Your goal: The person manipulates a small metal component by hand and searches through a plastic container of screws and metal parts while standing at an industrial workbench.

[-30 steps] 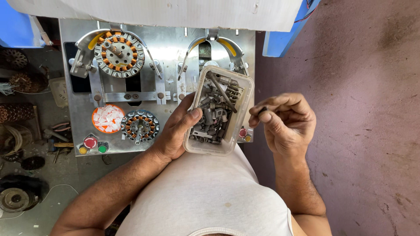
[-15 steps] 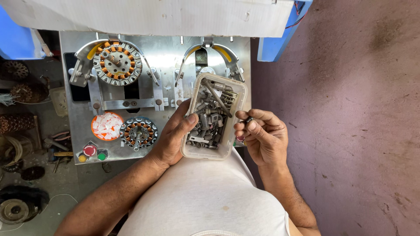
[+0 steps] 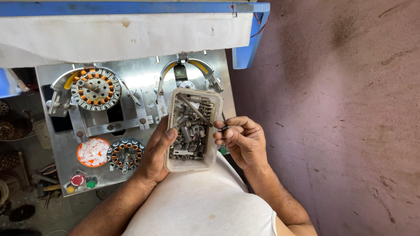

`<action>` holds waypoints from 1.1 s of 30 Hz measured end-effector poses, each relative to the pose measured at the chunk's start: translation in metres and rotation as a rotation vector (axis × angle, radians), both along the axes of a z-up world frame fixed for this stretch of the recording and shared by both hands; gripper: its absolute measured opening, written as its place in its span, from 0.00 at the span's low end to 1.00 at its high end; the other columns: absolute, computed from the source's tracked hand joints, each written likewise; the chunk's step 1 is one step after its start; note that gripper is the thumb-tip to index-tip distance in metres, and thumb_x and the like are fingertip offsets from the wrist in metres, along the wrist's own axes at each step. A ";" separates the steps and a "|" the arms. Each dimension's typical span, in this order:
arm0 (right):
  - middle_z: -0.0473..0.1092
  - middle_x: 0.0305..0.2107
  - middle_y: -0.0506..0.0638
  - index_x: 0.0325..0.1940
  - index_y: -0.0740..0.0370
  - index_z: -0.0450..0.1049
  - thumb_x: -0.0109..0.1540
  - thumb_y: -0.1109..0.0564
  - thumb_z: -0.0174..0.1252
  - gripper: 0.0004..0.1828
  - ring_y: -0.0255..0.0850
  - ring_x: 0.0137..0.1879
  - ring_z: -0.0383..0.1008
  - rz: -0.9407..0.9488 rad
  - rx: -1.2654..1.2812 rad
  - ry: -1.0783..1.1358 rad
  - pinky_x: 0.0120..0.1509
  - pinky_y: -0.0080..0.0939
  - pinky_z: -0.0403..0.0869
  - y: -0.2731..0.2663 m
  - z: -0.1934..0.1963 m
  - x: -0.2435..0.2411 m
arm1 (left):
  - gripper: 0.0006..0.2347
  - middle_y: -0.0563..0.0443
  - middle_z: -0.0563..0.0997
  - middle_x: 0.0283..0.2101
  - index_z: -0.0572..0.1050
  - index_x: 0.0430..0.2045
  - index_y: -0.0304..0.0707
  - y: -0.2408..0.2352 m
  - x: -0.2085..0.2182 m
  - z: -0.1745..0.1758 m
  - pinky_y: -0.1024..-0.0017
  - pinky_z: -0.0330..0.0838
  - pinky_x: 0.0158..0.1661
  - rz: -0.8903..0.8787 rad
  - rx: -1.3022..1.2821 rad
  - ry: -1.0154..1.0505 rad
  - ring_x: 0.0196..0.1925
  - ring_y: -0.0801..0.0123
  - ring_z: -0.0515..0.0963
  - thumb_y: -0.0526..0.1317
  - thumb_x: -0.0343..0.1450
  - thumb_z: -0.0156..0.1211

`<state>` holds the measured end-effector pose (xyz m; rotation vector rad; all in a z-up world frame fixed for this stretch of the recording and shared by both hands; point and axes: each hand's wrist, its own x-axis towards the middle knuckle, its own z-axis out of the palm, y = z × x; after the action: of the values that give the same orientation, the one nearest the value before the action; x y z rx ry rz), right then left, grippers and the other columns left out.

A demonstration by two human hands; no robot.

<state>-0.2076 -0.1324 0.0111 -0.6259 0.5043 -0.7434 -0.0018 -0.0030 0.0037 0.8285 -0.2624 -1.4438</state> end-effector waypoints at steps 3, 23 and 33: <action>0.77 0.45 0.70 0.49 0.69 0.77 0.64 0.69 0.63 0.09 0.52 0.47 0.83 0.012 -0.002 -0.017 0.48 0.48 0.84 -0.001 -0.001 0.000 | 0.32 0.39 0.71 0.63 0.57 0.70 0.41 0.000 0.000 -0.001 0.56 0.76 0.57 0.005 0.008 0.002 0.64 0.58 0.73 0.50 0.71 0.58; 0.77 0.45 0.70 0.50 0.71 0.77 0.64 0.70 0.61 0.10 0.52 0.48 0.83 0.054 0.003 -0.045 0.50 0.48 0.84 -0.004 0.002 0.003 | 0.35 0.35 0.69 0.63 0.56 0.70 0.40 0.000 0.001 -0.002 0.52 0.77 0.57 -0.010 0.019 -0.061 0.65 0.53 0.72 0.53 0.69 0.59; 0.78 0.43 0.68 0.50 0.71 0.78 0.63 0.71 0.61 0.11 0.50 0.48 0.83 0.061 0.026 -0.019 0.51 0.46 0.83 -0.004 -0.001 0.001 | 0.35 0.36 0.69 0.63 0.55 0.71 0.41 0.000 0.000 -0.002 0.53 0.77 0.57 -0.008 0.028 -0.036 0.65 0.55 0.73 0.53 0.69 0.59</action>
<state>-0.2071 -0.1367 0.0103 -0.6070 0.4749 -0.6833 -0.0014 -0.0027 0.0015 0.8779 -0.2737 -1.4436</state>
